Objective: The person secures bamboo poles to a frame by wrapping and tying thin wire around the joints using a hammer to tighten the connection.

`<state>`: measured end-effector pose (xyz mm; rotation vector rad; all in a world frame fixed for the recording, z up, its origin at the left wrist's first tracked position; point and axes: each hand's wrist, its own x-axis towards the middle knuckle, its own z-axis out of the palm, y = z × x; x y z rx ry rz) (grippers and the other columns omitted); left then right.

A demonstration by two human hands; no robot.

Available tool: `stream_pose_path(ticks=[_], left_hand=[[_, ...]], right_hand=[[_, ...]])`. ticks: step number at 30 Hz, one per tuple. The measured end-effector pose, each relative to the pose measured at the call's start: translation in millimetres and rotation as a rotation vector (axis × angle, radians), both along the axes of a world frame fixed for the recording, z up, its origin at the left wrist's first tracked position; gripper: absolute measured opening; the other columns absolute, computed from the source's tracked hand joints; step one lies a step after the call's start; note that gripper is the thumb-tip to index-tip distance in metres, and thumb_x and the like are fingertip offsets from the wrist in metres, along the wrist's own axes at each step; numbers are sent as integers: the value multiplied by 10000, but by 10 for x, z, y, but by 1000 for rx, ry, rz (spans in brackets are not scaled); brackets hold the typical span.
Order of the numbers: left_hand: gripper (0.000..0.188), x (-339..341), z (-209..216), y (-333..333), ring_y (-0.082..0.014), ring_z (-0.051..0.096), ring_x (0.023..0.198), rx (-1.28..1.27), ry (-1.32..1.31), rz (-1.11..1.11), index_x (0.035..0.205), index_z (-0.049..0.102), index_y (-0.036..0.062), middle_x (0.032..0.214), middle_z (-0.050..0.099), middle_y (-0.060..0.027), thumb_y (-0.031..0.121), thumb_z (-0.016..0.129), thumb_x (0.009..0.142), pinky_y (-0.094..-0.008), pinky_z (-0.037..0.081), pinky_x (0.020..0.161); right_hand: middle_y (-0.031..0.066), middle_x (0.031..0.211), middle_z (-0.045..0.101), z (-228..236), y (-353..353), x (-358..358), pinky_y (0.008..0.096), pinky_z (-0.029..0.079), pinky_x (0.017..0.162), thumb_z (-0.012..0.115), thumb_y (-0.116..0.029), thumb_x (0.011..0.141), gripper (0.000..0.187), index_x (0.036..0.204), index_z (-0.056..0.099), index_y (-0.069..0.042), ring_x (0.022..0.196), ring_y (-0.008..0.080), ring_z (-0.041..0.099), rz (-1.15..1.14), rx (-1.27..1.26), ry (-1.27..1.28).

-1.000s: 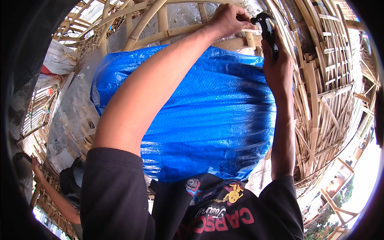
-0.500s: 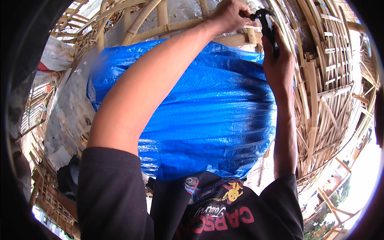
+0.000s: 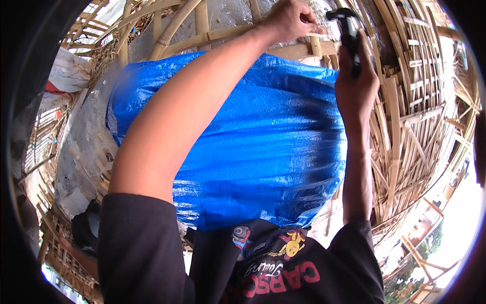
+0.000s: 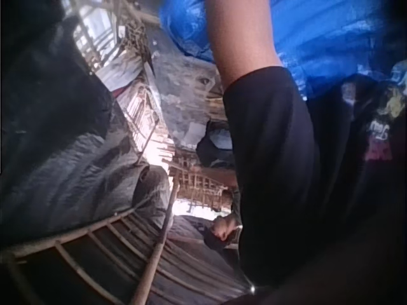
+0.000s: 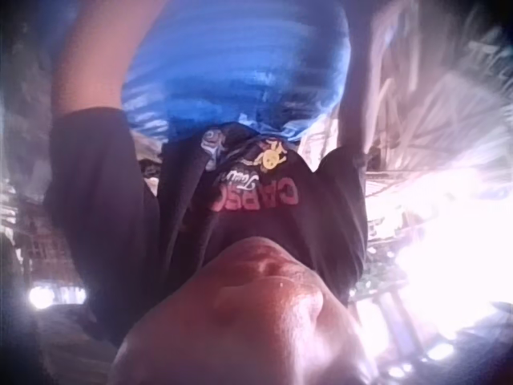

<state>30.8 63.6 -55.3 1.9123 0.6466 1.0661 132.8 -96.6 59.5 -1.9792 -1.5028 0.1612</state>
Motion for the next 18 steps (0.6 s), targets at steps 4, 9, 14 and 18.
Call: stream_pose_path(ticks=[4, 9, 14, 18], left_hand=[[288, 84, 10, 26, -203, 660, 607, -98, 33, -14, 737, 689, 4, 677, 681, -147, 242, 849, 747, -350, 498, 569], [268, 46, -47, 10, -192, 672, 627, -86, -15, -24, 760, 707, 8, 700, 695, -146, 233, 851, 739, -342, 513, 578], [247, 50, 63, -14, -180, 664, 613, -139, 48, -14, 765, 715, 15, 693, 703, -128, 227, 841, 757, -335, 514, 578], [279, -49, 31, -12, -176, 644, 578, -206, 51, -43, 747, 708, 9, 656, 684, -130, 255, 838, 765, -337, 502, 559]], right_hand=[[261, 968, 710, 7, -1, 42, 363, 567, 718, 616, -175, 970, 458, 1380, 530, 10, 897, 311, 737, 12, 10, -72], [223, 858, 704, -184, -35, 85, 315, 546, 661, 631, -195, 963, 473, 1370, 536, 26, 742, 193, 723, 75, 238, -84], [243, 879, 709, -105, -10, 70, 334, 552, 682, 627, -160, 960, 456, 1366, 540, 29, 789, 214, 729, 41, 205, -16], [283, 1115, 677, 84, 2, -82, 361, 573, 752, 618, -130, 958, 427, 1352, 555, 23, 964, 313, 724, -20, -271, -74]])
